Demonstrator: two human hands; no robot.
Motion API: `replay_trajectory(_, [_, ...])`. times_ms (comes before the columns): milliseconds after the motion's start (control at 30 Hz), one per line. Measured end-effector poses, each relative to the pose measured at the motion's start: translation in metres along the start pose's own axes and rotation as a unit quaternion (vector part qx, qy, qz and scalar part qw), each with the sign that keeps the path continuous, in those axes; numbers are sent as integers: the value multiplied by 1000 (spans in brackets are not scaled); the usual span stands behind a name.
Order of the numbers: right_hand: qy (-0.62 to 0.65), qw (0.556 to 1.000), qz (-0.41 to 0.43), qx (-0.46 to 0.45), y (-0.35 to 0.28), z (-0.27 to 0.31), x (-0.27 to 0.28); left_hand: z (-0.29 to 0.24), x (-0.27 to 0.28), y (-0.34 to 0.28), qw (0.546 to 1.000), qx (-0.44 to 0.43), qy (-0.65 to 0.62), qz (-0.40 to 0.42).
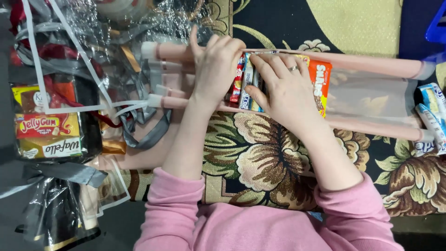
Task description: Arranging various snack bars and candies on a decorative film and wrapping them into a bundle.
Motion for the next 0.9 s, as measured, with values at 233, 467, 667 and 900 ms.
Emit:
replay_trajectory(233, [-76, 997, -20, 10, 13, 8, 6, -1, 2, -3, 999, -5, 8, -53])
replay_trajectory(467, [-58, 998, 30, -12, 14, 2, -3, -3, 12, 0, 999, 16, -50, 6])
replay_trajectory(667, [111, 990, 72, -47, 18, -15, -8, -4, 15, 3, 989, 56, -90, 104])
replay_trajectory(900, [146, 984, 28, -100, 27, -35, -19, 4, 9, 0, 985, 80, -124, 89])
Point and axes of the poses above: each hand's wrist, its own y-axis towards the middle knuckle, its own x-axis out of the back of the hand, z = x × y, the point moved 4 cm from there along y, towards the middle knuckle, and after that the axes turned 6 degrees about -x, right-handed, at the moved point
